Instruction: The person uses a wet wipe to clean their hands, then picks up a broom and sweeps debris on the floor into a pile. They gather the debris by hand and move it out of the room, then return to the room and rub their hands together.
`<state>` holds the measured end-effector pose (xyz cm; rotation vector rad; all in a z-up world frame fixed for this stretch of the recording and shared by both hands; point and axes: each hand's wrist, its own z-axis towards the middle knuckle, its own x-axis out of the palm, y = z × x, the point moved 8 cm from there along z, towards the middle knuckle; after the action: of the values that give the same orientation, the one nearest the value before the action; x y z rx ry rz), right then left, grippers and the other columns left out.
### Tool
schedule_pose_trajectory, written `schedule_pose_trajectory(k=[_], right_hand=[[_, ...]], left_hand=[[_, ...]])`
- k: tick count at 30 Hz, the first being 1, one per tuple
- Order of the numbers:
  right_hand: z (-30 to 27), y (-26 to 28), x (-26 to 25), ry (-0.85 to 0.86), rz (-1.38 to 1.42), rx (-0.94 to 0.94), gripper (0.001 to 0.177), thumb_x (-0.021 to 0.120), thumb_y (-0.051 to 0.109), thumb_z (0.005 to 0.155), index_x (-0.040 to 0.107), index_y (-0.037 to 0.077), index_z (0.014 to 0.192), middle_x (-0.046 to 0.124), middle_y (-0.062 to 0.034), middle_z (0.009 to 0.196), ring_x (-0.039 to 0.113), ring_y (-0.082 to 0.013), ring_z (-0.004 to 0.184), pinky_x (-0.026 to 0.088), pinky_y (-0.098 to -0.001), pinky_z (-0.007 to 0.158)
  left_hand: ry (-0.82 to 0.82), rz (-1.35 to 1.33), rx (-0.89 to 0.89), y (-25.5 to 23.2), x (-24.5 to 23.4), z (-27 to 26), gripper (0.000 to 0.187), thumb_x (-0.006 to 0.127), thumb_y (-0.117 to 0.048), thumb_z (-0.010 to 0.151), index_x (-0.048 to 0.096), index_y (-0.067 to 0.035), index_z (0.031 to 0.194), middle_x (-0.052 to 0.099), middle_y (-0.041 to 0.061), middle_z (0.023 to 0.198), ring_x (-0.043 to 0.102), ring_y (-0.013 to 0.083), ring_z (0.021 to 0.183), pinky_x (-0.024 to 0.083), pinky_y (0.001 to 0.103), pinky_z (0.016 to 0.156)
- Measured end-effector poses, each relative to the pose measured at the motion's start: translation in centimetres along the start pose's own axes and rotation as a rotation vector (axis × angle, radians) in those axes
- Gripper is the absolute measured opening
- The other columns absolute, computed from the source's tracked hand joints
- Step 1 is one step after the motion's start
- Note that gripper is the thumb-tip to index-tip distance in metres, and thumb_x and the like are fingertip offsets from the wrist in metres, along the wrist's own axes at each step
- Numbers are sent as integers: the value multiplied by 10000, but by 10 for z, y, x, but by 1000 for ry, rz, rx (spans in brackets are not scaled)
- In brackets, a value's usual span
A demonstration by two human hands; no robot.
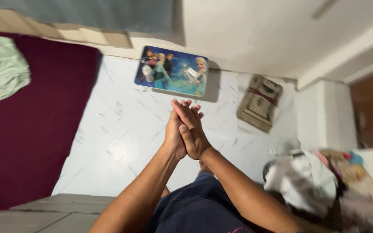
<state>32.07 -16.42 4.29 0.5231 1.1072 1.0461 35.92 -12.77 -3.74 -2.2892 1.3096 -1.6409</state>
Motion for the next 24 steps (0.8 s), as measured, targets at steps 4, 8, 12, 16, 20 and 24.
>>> schedule_pose_trajectory(k=[4, 8, 12, 16, 20, 24], right_hand=[[38, -7, 10, 105, 29, -131, 671, 238, 446, 1110, 303, 26, 1629, 366, -205, 1675, 263, -392, 1604, 146, -519, 1315], [64, -27, 4, 209, 137, -266, 672, 228, 452, 1133, 287, 2, 1628, 358, -242, 1675, 302, -402, 1598, 161, -509, 1331], [91, -56, -24, 274, 285, -380, 672, 223, 441, 1138, 230, -11, 1636, 372, -243, 1667, 367, -384, 1568, 225, -469, 1323], [99, -88, -39, 386, 332, -452, 649, 217, 401, 1135, 229, -11, 1637, 425, -235, 1649, 429, -378, 1546, 256, -457, 1311], [96, -104, -39, 456, 353, -505, 609, 235, 340, 1142, 223, -7, 1643, 432, -250, 1645, 427, -409, 1543, 299, -450, 1315], [98, -109, -33, 502, 391, -502, 615, 277, 283, 1101, 219, -21, 1632, 433, -265, 1628, 438, -425, 1503, 294, -448, 1282]], left_hand=[[-47, -56, 161, -36, -2, 15, 538, 401, -473, 1020, 499, -121, 1415, 664, 58, 1173, 621, 222, 1063, 519, 370, 929], [-99, -43, 325, -51, -2, 40, 537, 389, -458, 1032, 509, -124, 1435, 642, 27, 1121, 621, 182, 1034, 521, 349, 880], [-174, -23, 443, -49, 17, 83, 487, 396, -466, 1041, 587, -101, 1301, 619, 19, 991, 619, 201, 961, 527, 341, 866], [-170, -201, 528, -44, 31, 110, 380, 465, -452, 1053, 568, -117, 906, 541, 25, 774, 554, 212, 791, 502, 343, 764], [-277, -261, 536, -41, 33, 111, 397, 525, -390, 1009, 430, -155, 704, 427, 14, 653, 471, 210, 677, 455, 347, 674], [-360, -241, 550, -45, 30, 106, 385, 520, -373, 996, 410, -153, 700, 419, 16, 663, 474, 209, 677, 453, 346, 670]])
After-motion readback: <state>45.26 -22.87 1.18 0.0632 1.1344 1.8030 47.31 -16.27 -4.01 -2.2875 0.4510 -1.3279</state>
